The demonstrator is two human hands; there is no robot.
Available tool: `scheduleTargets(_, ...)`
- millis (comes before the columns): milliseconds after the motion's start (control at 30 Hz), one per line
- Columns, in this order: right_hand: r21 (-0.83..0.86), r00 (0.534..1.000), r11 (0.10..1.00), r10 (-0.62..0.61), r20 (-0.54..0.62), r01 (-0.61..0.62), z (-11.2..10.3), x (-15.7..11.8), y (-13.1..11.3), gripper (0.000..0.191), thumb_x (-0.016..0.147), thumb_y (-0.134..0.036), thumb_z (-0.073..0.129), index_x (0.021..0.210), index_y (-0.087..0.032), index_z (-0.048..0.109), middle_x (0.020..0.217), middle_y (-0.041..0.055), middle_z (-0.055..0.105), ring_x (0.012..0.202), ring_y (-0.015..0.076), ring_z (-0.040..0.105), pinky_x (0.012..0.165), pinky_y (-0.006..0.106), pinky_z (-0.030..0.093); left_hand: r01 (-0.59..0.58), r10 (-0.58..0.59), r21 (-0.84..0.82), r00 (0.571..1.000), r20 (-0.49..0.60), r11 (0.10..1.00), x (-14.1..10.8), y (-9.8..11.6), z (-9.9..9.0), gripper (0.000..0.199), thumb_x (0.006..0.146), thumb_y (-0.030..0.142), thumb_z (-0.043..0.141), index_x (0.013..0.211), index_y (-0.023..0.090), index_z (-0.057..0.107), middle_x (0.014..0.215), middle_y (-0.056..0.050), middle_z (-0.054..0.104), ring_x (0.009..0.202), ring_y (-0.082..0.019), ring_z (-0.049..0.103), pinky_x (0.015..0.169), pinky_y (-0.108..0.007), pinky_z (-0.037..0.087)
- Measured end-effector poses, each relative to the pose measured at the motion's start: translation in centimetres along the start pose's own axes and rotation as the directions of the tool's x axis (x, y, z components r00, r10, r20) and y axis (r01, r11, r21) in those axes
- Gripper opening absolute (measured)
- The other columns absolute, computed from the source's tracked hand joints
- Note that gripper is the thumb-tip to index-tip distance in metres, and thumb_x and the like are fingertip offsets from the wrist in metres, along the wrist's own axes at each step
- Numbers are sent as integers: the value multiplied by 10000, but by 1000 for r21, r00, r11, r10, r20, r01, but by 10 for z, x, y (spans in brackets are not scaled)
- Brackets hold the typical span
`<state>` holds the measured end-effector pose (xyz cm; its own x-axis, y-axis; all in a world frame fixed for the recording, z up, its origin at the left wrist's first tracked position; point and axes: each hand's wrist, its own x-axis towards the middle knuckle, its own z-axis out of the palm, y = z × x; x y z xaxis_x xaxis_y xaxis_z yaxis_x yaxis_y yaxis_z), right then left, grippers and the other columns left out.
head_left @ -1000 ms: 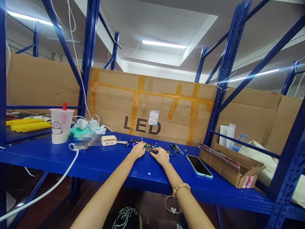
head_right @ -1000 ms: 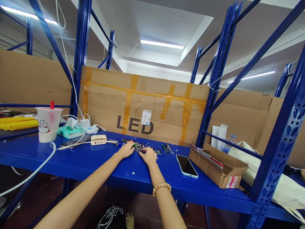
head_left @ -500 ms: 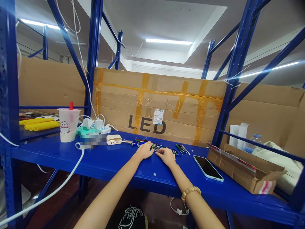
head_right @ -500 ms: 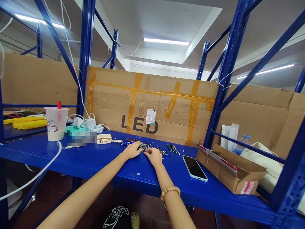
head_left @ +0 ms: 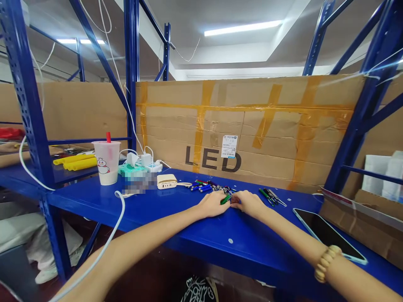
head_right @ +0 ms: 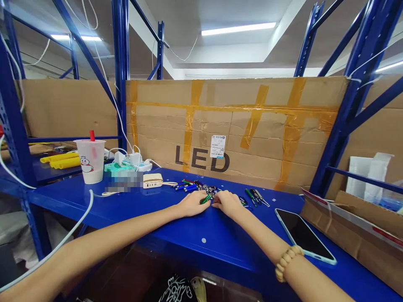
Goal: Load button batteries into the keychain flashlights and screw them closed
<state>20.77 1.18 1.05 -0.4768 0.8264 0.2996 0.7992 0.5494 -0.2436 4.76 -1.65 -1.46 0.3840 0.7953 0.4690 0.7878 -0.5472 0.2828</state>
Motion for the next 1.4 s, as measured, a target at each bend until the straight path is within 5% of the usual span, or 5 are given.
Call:
scheduleTargets(267, 79, 999, 997, 12, 37, -15, 15, 38, 21, 159, 638, -78, 546, 622, -208, 637, 602, -26, 635, 447, 92, 549, 461, 187, 340, -72, 72, -67, 997, 4, 995, 24, -12, 7, 312, 792, 246, 462, 491, 161, 469, 454, 37, 440, 451, -89, 436, 437, -207, 252)
scheduleTargets(767, 279, 953, 960, 93, -288, -10, 28, 29, 15, 327, 628, -57, 482, 801, -229, 700, 820, 19, 700, 736, 171, 607, 585, 228, 385, -105, 87, -187, 991, -104, 977, 43, -28, 17, 373, 815, 350, 464, 502, 158, 527, 442, 24, 496, 437, -90, 422, 473, -215, 242)
scheduleTargets(900, 686, 935, 728, 254, -249, -15, 23, 29, 17, 181, 688, -254, 593, 798, -168, 708, 693, 21, 675, 464, 96, 504, 460, 215, 382, -45, -3, -309, 988, -154, 950, 46, -33, 15, 419, 848, 426, 414, 558, 143, 521, 479, 39, 499, 474, -87, 433, 495, -197, 304)
scheduleTargets(1000, 840, 928, 540, 340, -151, -61, 18, 27, 15, 312, 675, -390, 632, 844, -136, 701, 642, 23, 641, 462, 79, 467, 396, 186, 343, 22, -105, -350, 969, -222, 937, 46, -33, 14, 383, 845, 412, 428, 590, 144, 522, 494, 39, 469, 510, -100, 440, 525, -205, 331)
scheduleTargets(1400, 920, 968, 378, 251, 11, -108, 11, 19, -1, 324, 666, -360, 682, 915, -154, 699, 802, 38, 652, 539, 45, 448, 420, 147, 320, 131, -227, -370, 946, -230, 920, 46, -32, 20, 170, 789, 160, 460, 663, 171, 574, 716, -21, 573, 773, -177, 536, 732, -282, 413)
